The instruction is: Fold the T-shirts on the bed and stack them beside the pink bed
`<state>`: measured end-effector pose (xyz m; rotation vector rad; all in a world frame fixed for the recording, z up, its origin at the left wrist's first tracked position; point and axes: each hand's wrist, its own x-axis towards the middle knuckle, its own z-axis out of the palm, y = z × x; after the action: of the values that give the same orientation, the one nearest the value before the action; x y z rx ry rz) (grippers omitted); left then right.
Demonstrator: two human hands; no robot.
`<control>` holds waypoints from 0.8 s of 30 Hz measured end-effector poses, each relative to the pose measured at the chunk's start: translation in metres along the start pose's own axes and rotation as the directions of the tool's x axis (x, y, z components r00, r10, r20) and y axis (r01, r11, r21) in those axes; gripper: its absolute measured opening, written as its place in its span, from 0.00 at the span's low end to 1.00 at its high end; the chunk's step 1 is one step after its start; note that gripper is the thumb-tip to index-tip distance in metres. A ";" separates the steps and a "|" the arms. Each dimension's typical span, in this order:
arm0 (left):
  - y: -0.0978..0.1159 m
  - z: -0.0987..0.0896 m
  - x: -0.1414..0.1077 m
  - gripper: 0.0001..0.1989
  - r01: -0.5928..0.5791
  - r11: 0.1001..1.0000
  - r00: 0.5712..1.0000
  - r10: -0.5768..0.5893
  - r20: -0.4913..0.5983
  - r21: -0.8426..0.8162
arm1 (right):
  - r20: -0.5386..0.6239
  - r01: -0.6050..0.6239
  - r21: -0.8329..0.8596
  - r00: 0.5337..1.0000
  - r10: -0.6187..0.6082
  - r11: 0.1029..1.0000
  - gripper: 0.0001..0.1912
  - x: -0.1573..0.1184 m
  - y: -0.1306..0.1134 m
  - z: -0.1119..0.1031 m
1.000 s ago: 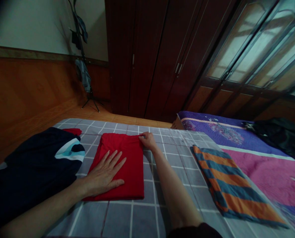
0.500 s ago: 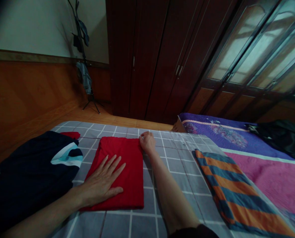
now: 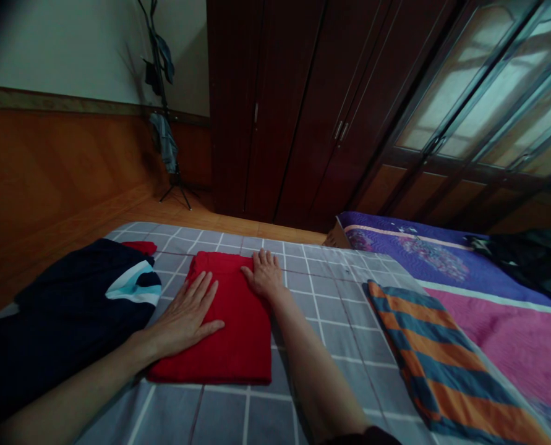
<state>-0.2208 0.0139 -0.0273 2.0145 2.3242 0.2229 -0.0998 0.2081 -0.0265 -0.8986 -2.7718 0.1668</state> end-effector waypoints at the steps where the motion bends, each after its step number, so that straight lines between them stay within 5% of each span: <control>1: 0.001 -0.001 0.000 0.45 0.011 1.000 1.000 -0.011 -0.006 -0.002 | -0.006 0.005 0.000 1.000 -0.005 1.000 0.36 -0.001 -0.004 -0.001; 7: 0.007 -0.007 0.002 0.49 0.092 0.995 0.994 -0.090 0.069 -0.028 | 0.074 0.379 0.178 0.915 -0.397 0.908 0.39 -0.007 -0.057 0.012; 16: 0.006 -0.009 0.000 0.50 0.105 0.994 0.988 -0.100 0.121 -0.032 | 0.055 0.021 -0.015 0.998 -0.020 1.000 0.43 0.000 -0.006 0.001; 19: 0.004 -0.007 0.001 0.50 0.092 0.995 0.991 -0.088 0.097 -0.043 | 0.063 0.177 0.049 0.982 -0.179 0.983 0.42 -0.013 -0.026 0.001; 21: 0.002 -0.004 0.001 0.49 0.077 0.996 0.995 -0.074 0.066 -0.054 | 0.118 0.330 0.138 0.931 -0.347 0.934 0.41 -0.018 -0.042 0.005; 24: 0.001 -0.002 0.002 0.49 0.064 0.997 0.997 -0.061 0.042 -0.052 | 0.167 0.320 0.144 0.925 -0.342 0.936 0.42 -0.019 -0.048 0.008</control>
<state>-0.2199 0.0155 -0.0249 1.9010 2.3272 0.2353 -0.1139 0.1574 -0.0289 -0.3917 -3.0020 0.3656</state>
